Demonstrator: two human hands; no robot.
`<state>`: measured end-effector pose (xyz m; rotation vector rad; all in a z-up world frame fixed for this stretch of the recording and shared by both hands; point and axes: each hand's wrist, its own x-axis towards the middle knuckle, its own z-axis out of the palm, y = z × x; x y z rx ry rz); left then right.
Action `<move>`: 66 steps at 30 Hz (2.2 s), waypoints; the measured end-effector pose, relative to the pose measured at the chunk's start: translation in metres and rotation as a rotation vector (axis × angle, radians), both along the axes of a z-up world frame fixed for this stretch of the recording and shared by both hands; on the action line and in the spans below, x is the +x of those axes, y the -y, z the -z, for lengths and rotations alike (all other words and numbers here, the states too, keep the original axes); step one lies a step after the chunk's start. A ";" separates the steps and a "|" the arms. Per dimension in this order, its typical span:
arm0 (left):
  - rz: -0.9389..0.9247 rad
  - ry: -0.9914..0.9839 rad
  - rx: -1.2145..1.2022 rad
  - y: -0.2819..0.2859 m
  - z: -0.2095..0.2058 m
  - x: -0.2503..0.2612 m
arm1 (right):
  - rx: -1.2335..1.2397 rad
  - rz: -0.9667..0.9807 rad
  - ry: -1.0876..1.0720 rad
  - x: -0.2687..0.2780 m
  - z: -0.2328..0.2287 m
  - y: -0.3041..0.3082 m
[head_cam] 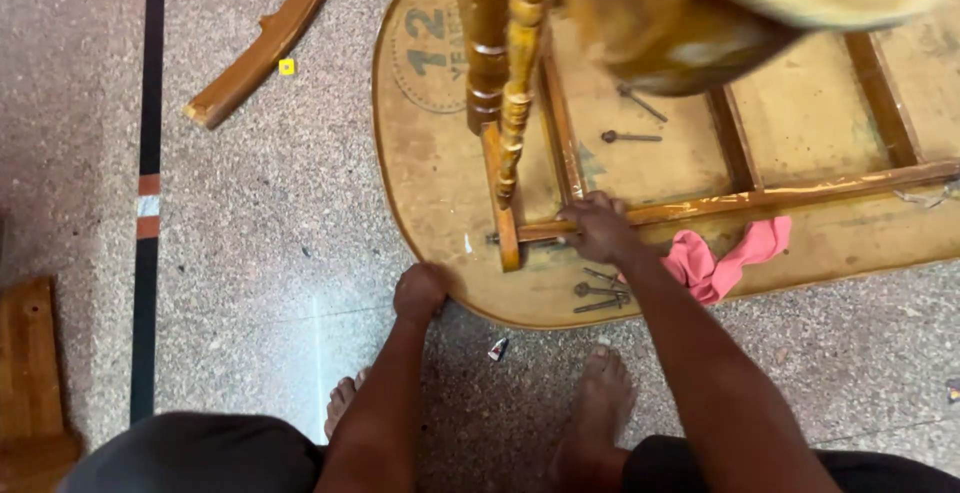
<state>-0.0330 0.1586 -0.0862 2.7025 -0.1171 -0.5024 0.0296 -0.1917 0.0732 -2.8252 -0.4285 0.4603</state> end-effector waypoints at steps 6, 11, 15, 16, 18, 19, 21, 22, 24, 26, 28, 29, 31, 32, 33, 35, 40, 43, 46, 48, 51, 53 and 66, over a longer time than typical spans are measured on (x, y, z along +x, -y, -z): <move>-0.135 -0.254 -0.030 0.002 -0.042 0.012 | 0.415 0.124 -0.155 0.058 -0.098 -0.023; -0.370 -0.576 -0.171 0.005 -0.089 0.019 | 1.010 0.183 -0.073 0.086 -0.191 -0.067; -0.373 -0.608 -0.093 0.016 -0.112 0.019 | 1.081 0.088 0.118 0.091 -0.208 -0.119; -0.381 -0.596 -0.098 0.020 -0.116 0.017 | 1.053 0.126 0.133 0.094 -0.205 -0.128; -0.416 -0.581 -0.119 0.023 -0.119 0.009 | 1.010 0.171 0.169 0.093 -0.195 -0.137; -0.419 -0.564 -0.130 0.022 -0.120 0.007 | 0.998 0.183 0.207 0.095 -0.193 -0.137; -0.418 -0.536 -0.148 0.019 -0.118 0.001 | 0.996 0.219 0.214 0.095 -0.190 -0.133; -0.389 -0.487 -0.136 0.019 -0.115 -0.002 | 1.005 0.245 0.183 0.094 -0.190 -0.129; -0.327 -0.381 -0.104 0.019 -0.115 0.001 | 1.036 0.224 0.176 0.095 -0.195 -0.124; -0.315 -0.360 -0.125 0.023 -0.117 0.014 | 1.087 0.139 0.214 0.093 -0.195 -0.124; -0.331 -0.371 -0.132 0.032 -0.124 0.034 | 1.203 0.081 0.194 0.091 -0.192 -0.128; -0.289 -0.338 -0.193 0.036 -0.124 0.043 | 1.253 0.055 0.195 0.091 -0.192 -0.124; -0.219 -0.300 -0.285 0.046 -0.114 0.063 | 1.210 0.077 0.237 0.089 -0.185 -0.127; -0.193 -0.294 -0.316 0.054 -0.103 0.074 | 1.189 0.088 0.255 0.087 -0.181 -0.129; -0.171 -0.279 -0.348 0.061 -0.090 0.087 | 1.151 0.178 0.240 0.087 -0.178 -0.130; 0.042 0.060 -0.331 0.074 -0.050 0.092 | 1.073 0.349 0.200 0.076 -0.164 -0.131; 0.180 0.163 -0.216 0.096 0.045 0.092 | 0.887 0.446 0.293 0.052 -0.085 -0.133; 0.282 0.262 -0.104 0.096 0.051 0.085 | 1.022 0.646 0.057 0.032 -0.034 -0.132; 0.168 0.247 -0.142 0.098 0.040 0.077 | 0.871 0.523 0.125 0.008 0.009 -0.122; -0.076 0.116 -0.345 0.095 0.022 0.071 | 0.563 0.511 0.041 0.000 0.018 -0.114; -0.503 -0.168 -0.763 0.093 -0.016 0.060 | 0.082 0.388 0.066 -0.019 0.008 -0.117; -0.654 -0.190 -0.945 0.094 -0.032 0.056 | -0.001 0.379 0.018 -0.031 -0.007 -0.123; -0.522 -0.349 -1.100 0.083 -0.034 0.074 | -0.169 0.221 0.022 -0.038 -0.001 -0.120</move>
